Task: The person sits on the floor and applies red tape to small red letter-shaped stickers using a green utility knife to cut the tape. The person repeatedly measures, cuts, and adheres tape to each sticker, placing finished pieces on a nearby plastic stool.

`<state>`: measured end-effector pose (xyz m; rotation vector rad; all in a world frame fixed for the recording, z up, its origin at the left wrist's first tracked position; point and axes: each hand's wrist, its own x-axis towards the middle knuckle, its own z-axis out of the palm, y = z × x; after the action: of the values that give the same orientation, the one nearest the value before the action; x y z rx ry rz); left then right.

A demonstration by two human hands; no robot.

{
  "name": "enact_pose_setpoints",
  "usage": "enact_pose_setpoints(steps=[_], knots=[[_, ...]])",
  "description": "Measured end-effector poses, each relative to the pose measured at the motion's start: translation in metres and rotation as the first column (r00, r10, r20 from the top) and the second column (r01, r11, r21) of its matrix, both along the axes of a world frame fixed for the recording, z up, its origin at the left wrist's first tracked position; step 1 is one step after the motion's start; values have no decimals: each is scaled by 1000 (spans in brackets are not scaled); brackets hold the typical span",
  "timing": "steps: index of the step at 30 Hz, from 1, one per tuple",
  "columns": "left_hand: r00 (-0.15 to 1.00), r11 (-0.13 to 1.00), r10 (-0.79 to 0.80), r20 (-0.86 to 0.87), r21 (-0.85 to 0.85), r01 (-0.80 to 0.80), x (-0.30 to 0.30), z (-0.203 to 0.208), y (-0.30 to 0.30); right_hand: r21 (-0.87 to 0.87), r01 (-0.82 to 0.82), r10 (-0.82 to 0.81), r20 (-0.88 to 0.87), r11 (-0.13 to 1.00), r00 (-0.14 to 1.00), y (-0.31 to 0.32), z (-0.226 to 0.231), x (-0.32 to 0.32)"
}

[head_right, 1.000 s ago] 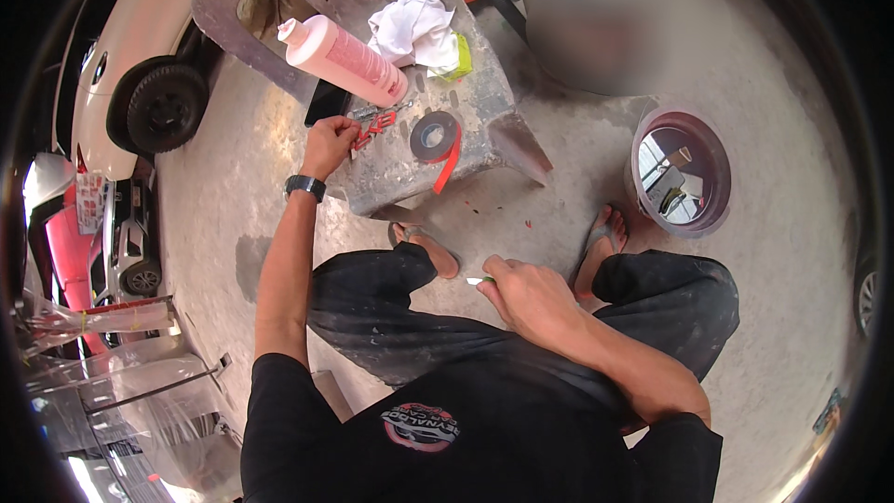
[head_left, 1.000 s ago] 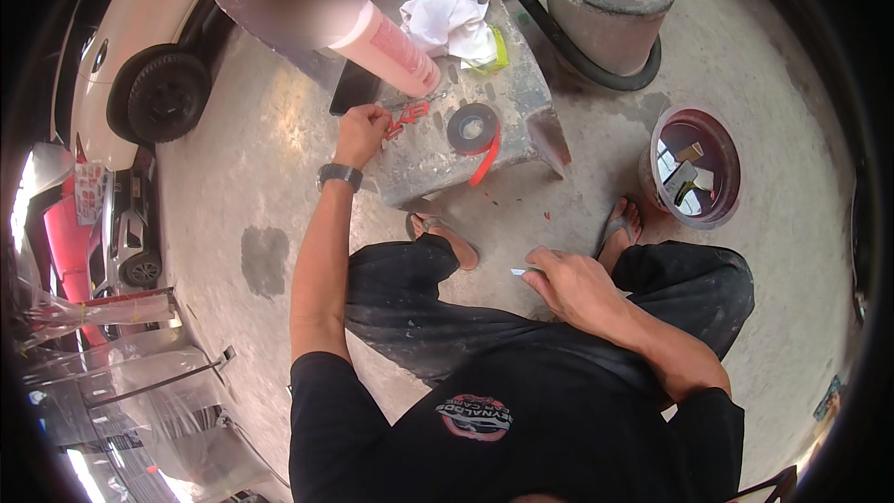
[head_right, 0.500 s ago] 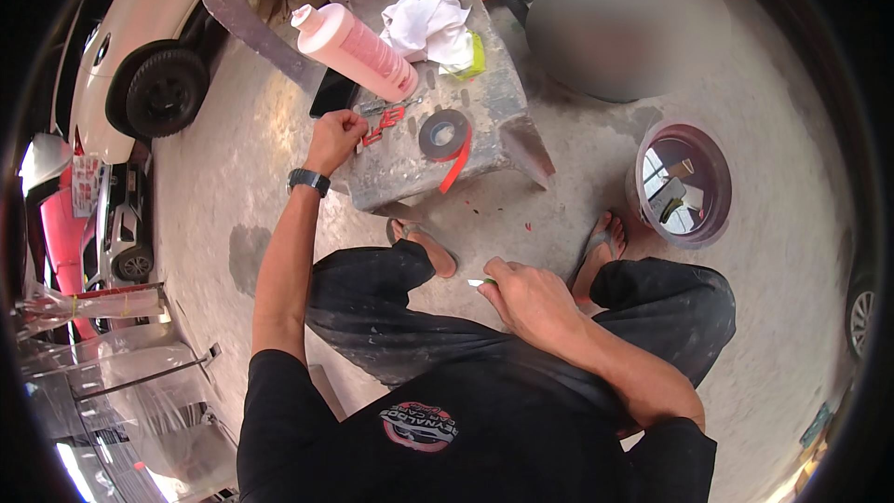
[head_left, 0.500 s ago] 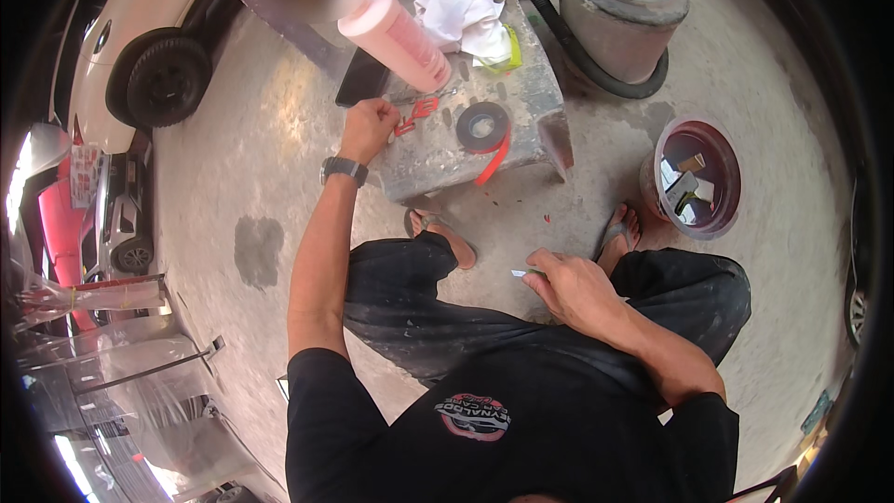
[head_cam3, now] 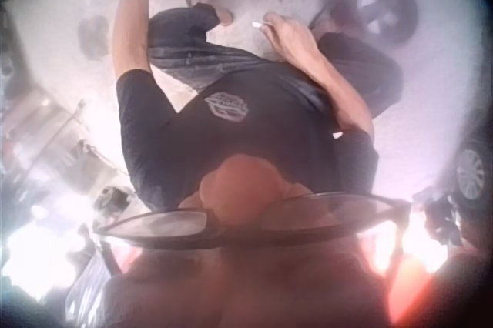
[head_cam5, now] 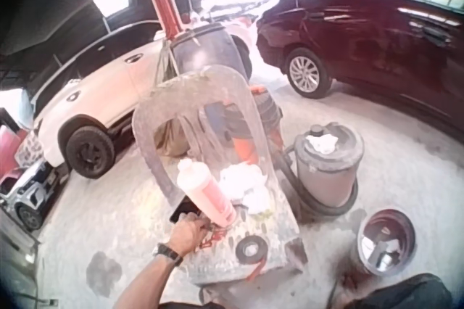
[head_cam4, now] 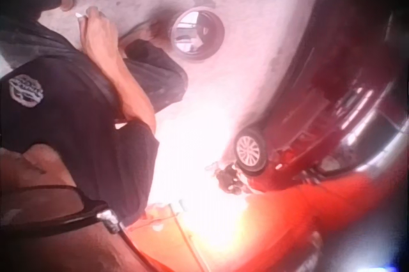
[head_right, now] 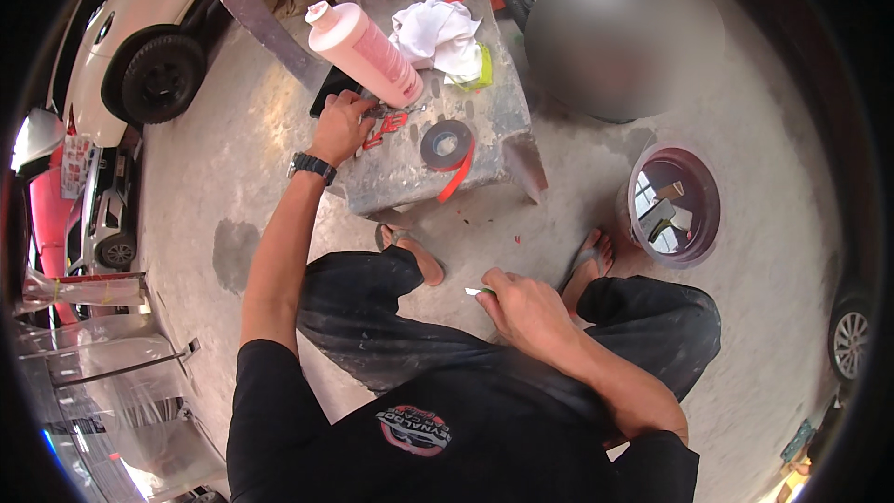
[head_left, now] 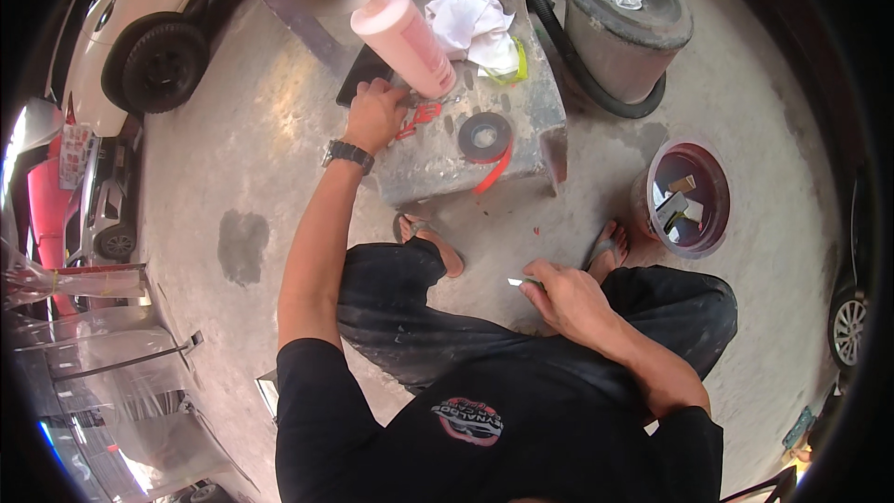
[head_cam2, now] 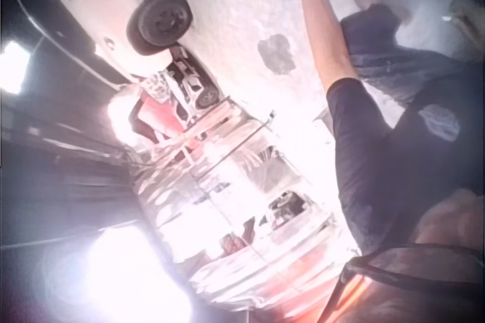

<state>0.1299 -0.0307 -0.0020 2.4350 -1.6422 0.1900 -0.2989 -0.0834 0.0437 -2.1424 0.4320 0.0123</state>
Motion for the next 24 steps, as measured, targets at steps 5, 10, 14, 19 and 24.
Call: enact_pose_setpoints(steps=[5, 10, 14, 19, 24], knots=[[1000, 997, 13, 15, 74, -15, 2, 6, -5, -4, 9, -9, -12, 1000, 1000, 0, -1, 2], [999, 998, 21, -34, 68, -18, 9, 6, -5, 18, 7, -6, -18, 1000, 1000, 1, 0, 4], [997, 991, 44, -63, 130, -36, 12, 8, -8, -25, 17, -17, 4, 1000, 1000, -2, -2, 2], [994, 999, 6, -113, 32, -2, 17, 5, -2, -135, 112, -100, 93, 984, 991, -34, 3, 10], [975, 962, -19, -223, -269, -42, 5, 24, 30, -435, 244, -150, 241, 867, 959, -86, 30, 79]])
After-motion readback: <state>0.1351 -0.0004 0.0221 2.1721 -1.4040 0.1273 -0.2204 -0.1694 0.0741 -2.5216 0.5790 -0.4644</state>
